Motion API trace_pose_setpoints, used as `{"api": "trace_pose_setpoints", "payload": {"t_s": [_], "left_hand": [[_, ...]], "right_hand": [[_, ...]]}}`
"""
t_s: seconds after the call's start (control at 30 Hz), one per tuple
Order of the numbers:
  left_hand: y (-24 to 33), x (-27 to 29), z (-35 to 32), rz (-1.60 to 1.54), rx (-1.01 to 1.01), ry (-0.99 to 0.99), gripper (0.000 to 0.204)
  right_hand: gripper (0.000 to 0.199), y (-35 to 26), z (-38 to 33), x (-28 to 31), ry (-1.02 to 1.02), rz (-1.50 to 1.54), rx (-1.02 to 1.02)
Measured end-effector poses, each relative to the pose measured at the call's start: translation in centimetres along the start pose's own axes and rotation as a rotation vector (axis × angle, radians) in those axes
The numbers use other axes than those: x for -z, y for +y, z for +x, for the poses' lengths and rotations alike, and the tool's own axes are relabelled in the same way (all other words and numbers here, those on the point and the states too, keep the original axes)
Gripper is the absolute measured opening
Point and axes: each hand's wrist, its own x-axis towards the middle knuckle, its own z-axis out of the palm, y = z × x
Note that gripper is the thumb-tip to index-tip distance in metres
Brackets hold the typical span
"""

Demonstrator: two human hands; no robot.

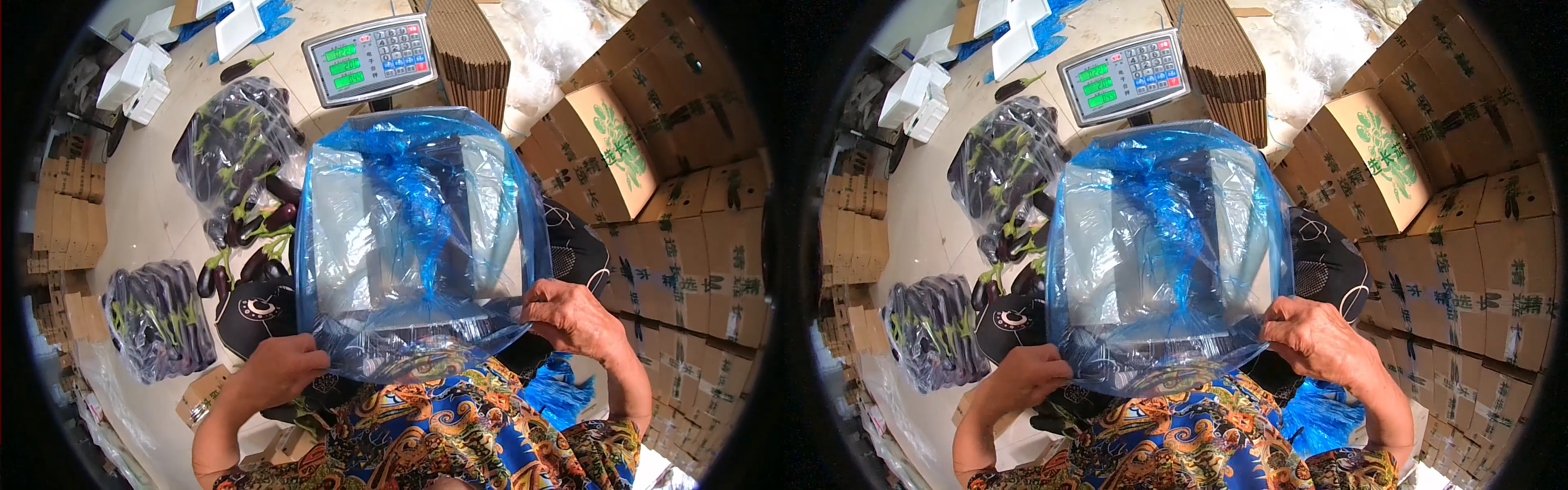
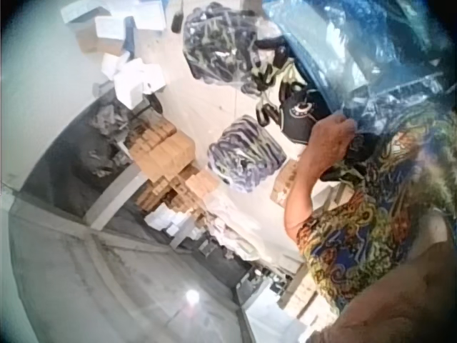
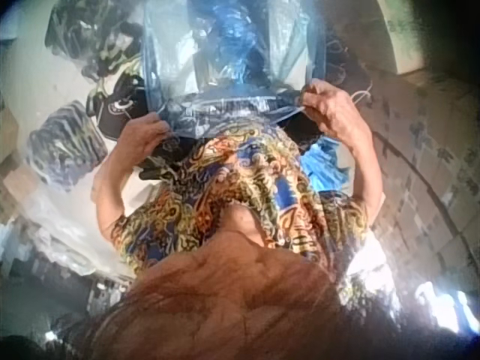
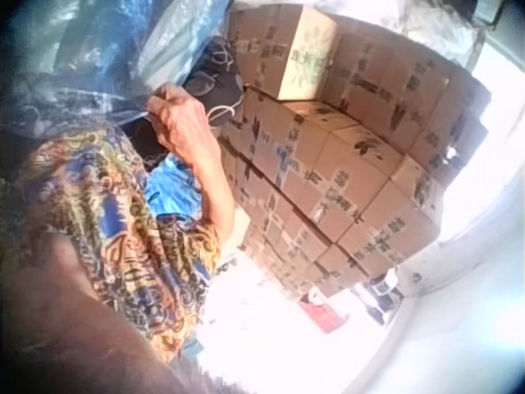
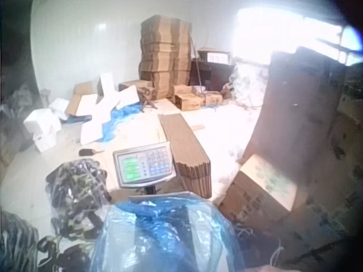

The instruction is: The person seals cardboard boxes using a tape dispenser, sorts eggplants on the floor by hand, and inserts a plastic liner into an assembled box.

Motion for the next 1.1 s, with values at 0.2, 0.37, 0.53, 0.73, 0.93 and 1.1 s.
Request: {"api": "trace_pose_setpoints", "payload": {"t_s": [0.2,0.37,0.53,0.73,0.93,1.1], "left_hand": [[-2.2,-8.8,3.4,0.473,-0.121,-0.024,0.008],[-5.8,-13.6,7.7,0.669,-0.091,0.159,0.025],[-4.4,-13.6,10.0,0.884,-0.043,-0.034,0.051],[-3.1,-11.8,6.4,0.587,-0.103,-0.059,0.044],[-0.1,-4.9,4.1,0.194,-0.134,-0.223,0.037],[-2.4,3.2,7.8,-0.034,0.002,0.185,0.030]], "right_hand": [[0.019,1.2,-2.3,-4.0,-0.153,-0.498,-0.020],[0.029,4.4,-2.7,-7.3,-0.045,-0.721,-0.168],[0.019,12.9,-1.0,-12.5,-0.034,-1.055,-0.329],[0.018,14.2,0.2,-7.8,-0.169,-0.708,-0.355],[0.030,9.4,2.1,-1.9,0.209,-0.256,-0.389],[0.103,9.3,7.2,-5.0,0.122,-0.052,-0.542]]}}
